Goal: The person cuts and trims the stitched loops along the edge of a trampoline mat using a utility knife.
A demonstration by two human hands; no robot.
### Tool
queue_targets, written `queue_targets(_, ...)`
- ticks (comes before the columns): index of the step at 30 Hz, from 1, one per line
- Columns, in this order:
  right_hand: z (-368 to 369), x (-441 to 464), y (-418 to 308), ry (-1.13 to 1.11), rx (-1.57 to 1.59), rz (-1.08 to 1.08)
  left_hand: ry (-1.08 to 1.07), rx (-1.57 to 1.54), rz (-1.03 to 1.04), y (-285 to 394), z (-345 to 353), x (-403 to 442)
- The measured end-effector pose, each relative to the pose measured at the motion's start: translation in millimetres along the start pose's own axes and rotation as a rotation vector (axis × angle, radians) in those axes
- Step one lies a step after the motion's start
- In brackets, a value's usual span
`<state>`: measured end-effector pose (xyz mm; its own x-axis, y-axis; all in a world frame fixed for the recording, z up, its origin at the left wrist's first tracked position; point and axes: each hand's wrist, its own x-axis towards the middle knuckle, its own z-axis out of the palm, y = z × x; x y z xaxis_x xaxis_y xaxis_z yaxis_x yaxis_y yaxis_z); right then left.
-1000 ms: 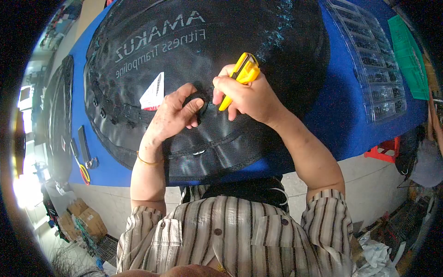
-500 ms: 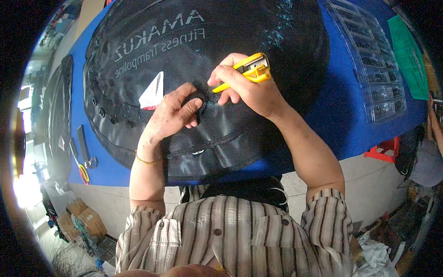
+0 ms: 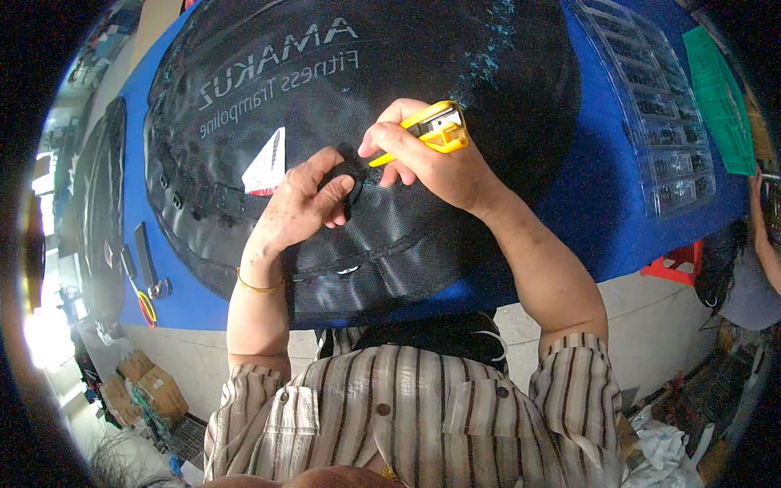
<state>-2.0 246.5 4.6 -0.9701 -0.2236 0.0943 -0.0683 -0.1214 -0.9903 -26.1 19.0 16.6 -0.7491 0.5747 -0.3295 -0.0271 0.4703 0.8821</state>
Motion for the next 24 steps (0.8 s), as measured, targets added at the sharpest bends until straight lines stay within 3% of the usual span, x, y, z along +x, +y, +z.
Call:
queue_targets(2, -0.2, -0.2, -2.8, -0.017, -0.113, -0.048, 0.011, 0.007, 0.004, 0.7, 0.9, -0.5)
queue_targets(5, -3.8, -0.7, -6.0, -0.051, -0.02, 0.078, 0.02, 0.019, 0.009, 0.1, 1.1, -0.6)
queue_targets(24, -3.9, -2.1, -6.4, -0.054, -0.023, 0.083, 0.062, -0.176, -0.086, 0.9, 2.8, 3.1)
